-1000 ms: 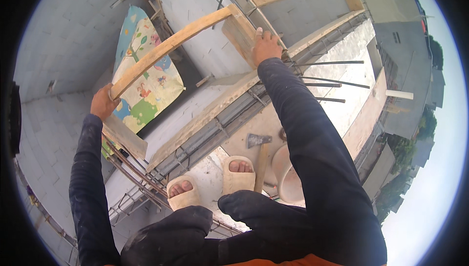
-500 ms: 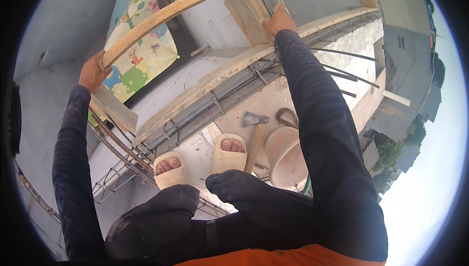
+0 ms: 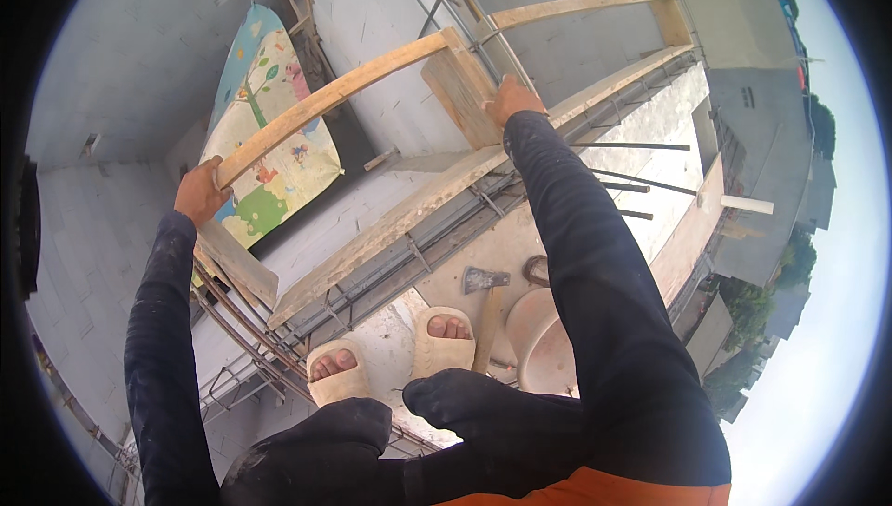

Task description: The person constructs a wooden form for a concrete column by hammering nails into timber using an axe and positioning the wooden frame around steel reinforcements at height.

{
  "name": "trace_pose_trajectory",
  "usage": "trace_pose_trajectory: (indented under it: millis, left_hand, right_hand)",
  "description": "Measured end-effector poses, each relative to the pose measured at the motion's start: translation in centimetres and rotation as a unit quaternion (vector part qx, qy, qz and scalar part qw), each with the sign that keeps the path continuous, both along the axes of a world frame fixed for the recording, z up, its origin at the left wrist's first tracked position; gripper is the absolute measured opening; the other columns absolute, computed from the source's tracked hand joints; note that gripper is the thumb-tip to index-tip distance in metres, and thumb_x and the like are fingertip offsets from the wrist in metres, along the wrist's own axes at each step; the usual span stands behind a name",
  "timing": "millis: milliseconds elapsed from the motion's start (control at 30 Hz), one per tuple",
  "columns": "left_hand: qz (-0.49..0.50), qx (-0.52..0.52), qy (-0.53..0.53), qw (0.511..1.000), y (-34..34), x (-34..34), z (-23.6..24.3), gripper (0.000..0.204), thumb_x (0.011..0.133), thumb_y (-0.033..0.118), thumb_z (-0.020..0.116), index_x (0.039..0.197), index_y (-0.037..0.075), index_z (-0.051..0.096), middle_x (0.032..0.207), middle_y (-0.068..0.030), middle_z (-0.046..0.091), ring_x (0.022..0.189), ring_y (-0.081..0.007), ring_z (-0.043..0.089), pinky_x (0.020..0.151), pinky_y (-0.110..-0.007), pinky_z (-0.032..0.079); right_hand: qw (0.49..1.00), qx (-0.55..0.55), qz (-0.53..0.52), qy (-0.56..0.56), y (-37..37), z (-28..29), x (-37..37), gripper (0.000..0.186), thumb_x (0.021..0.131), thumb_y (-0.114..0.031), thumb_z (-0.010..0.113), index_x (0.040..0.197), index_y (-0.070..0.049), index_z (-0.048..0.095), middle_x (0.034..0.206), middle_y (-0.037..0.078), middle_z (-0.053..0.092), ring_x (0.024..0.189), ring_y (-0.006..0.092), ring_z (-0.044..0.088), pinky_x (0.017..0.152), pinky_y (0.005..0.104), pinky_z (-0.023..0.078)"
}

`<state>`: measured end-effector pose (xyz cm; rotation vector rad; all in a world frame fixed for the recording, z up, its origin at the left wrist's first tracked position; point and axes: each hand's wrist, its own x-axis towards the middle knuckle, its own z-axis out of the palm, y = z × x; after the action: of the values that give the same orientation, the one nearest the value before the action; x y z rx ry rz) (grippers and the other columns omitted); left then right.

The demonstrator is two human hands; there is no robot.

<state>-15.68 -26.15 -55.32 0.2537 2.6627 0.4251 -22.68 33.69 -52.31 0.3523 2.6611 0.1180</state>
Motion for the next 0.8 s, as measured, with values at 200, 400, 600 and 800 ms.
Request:
trace_pose_trajectory:
  millis: [200,400,600,800]
  left_hand:
    - [-0.007,-0.004,-0.001,1.000,-0.2,0.1,0.1,0.059,0.082,0.018,0.079,0.134,0.000,0.059,0.114,-0.0257,0.071,0.108,-0.0446,0.067,0.097,-0.049,0.052]
    - [-0.011,-0.006,0.010,1.000,-0.6,0.1,-0.4,0.060,0.082,0.017,0.079,0.136,0.002,0.058,0.114,-0.0263,0.071,0.108,-0.0454,0.068,0.097,-0.050,0.052]
    - [0.001,-0.006,0.008,1.000,-0.6,0.3,0.0,0.057,0.082,0.016,0.079,0.134,0.001,0.059,0.118,-0.0266,0.070,0.110,-0.0451,0.067,0.098,-0.050,0.051]
    - [0.006,0.004,0.011,1.000,0.4,0.0,0.0,0.056,0.083,0.015,0.078,0.134,0.000,0.059,0.121,-0.0244,0.069,0.111,-0.0443,0.066,0.100,-0.050,0.050]
  right_hand:
    - [1.000,-0.008,-0.009,-0.016,-0.3,-0.6,0.1,0.076,0.092,-0.044,0.074,0.144,0.002,0.044,0.126,0.030,0.070,0.119,0.0418,0.069,0.104,0.0494,0.053]
    - [0.998,-0.006,-0.031,-0.049,-0.1,-0.1,-0.7,0.071,0.089,-0.050,0.078,0.136,-0.002,0.057,0.130,0.026,0.069,0.124,0.0383,0.066,0.106,0.0480,0.052]
    - [0.998,0.004,-0.012,-0.060,-0.2,-1.1,-0.7,0.077,0.088,-0.056,0.079,0.137,0.000,0.060,0.134,0.025,0.068,0.125,0.0386,0.066,0.107,0.0480,0.051]
    - [0.997,-0.018,-0.001,-0.075,2.1,-1.7,-1.6,0.079,0.088,-0.058,0.078,0.139,-0.001,0.058,0.136,0.025,0.066,0.128,0.0379,0.064,0.106,0.0477,0.052]
